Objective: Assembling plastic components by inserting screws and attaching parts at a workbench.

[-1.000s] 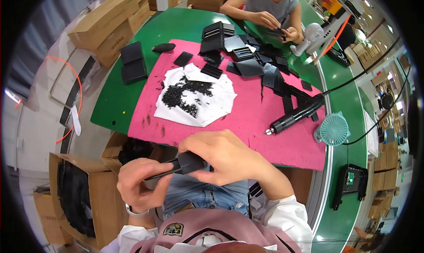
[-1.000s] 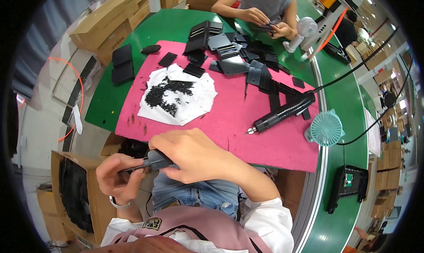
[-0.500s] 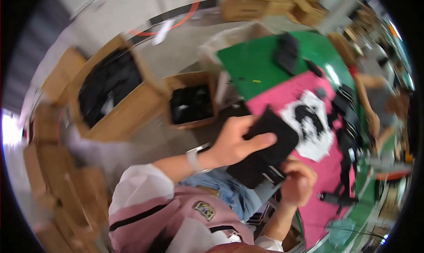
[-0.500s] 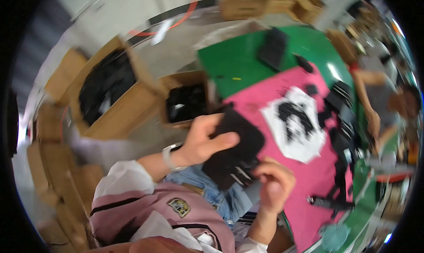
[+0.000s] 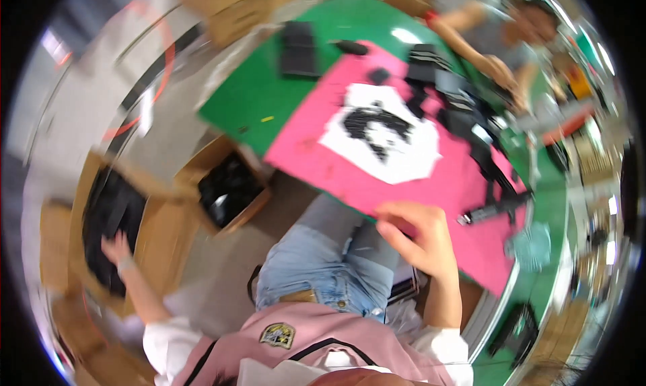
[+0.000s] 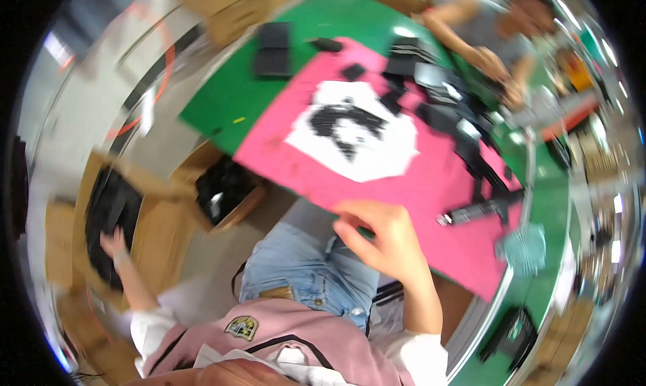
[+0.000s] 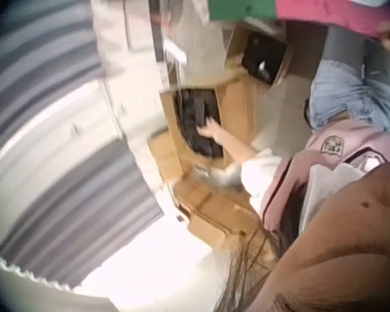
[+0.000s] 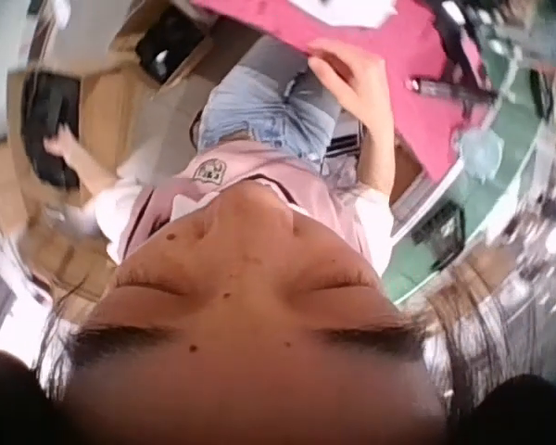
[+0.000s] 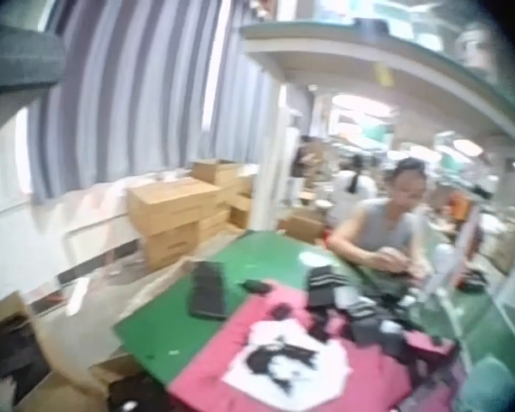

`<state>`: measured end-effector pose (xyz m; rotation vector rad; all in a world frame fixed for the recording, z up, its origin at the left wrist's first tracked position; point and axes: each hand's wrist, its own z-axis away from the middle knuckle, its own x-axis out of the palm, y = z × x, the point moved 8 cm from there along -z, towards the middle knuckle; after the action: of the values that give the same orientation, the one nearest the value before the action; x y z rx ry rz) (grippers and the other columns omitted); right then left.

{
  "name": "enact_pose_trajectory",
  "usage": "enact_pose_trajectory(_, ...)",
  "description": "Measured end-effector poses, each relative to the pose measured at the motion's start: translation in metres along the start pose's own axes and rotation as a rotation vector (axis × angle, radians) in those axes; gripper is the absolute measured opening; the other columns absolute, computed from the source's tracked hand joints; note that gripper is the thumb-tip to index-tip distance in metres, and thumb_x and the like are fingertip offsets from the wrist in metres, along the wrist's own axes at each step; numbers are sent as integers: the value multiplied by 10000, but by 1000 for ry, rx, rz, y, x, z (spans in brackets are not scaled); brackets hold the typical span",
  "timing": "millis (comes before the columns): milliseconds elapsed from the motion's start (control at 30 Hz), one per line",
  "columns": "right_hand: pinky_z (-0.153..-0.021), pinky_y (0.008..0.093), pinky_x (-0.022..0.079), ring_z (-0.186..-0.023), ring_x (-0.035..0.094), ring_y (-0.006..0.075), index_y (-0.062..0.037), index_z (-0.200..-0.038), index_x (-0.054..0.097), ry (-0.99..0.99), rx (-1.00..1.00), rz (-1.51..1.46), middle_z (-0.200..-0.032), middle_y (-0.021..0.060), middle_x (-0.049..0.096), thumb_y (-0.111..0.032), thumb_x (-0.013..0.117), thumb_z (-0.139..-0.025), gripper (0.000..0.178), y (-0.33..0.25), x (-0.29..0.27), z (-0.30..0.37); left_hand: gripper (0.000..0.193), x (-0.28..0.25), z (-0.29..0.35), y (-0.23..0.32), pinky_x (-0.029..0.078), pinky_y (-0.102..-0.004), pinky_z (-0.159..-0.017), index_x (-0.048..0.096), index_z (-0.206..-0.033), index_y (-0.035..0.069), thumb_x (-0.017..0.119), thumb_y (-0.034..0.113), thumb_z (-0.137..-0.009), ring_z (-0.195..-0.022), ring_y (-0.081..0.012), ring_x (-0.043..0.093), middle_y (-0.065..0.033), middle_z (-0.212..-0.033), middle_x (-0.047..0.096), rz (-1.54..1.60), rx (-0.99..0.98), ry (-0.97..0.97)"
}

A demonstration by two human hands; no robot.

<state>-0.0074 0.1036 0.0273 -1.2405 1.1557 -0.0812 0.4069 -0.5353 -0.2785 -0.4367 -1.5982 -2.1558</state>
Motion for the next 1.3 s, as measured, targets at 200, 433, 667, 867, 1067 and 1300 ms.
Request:
enact_pose_trajectory(200, -610, 388, 506, -758, 627, 301, -25, -1038, 585, 620, -28, 778, -831, 139, 617, -165, 697, -746, 343, 22, -106, -6, 542, 2, 24, -37, 409, -403, -971, 443, -1342, 47, 536, 325, -886, -1148, -254, 543, -133, -1239, 559, -374, 19, 356)
enact_pose_trajectory(433, -809, 431, 522, -1017, 594, 370, -14, -1176, 523, 510, 579, 850, -1078, 247, 586, -437, 740, -667, 697, 164, -174, -71, 254, 261, 159, -53, 443, -314, -807, 558, -1103, -3, 506, 158, -913, -935, -183, 562, -70, -1021, 593, -286, 280, -394)
enact_pose_trajectory(667, -646, 429, 523, -782, 632, 332, -14, -1029, 549, 895, 277, 995, -824, 166, 638, -359, 712, -610, 566, 80, -156, -25, 236, 426, 444, -76, 501, -294, -756, 546, -1101, -16, 499, 157, -946, -801, -142, 574, -85, -903, 576, -271, 157, -1222)
enact_pose_trajectory(867, -581, 382, 512, -840, 589, 301, -11, -1150, 504, 747, 14, 702, -976, 161, 559, -370, 734, -666, 645, -9, -85, 39, 451, 439, 643, -163, 477, -290, -801, 404, -1305, 10, 480, 310, -977, -977, -132, 550, -64, -1129, 547, -269, -725, -1758)
enact_pose_trajectory(1067, -691, 374, 526, -888, 622, 305, -42, -1140, 548, 654, 137, 657, -996, 135, 620, -275, 669, -789, 438, 36, -123, 46, 322, 470, 661, -166, 420, -250, -885, 487, -1231, 19, 538, 136, -935, -1002, -97, 537, -39, -1112, 586, -243, -594, -1738)
enact_pose_trajectory(1300, -807, 355, 499, -1077, 554, 248, -83, -1013, 605, 168, -77, 1140, -1069, 57, 619, 25, 577, -703, 330, 134, -176, -13, 315, 458, 662, -189, 443, -252, -841, 518, -1201, 22, 550, 206, -947, -961, -93, 556, -34, -1092, 600, -288, -827, -1734)
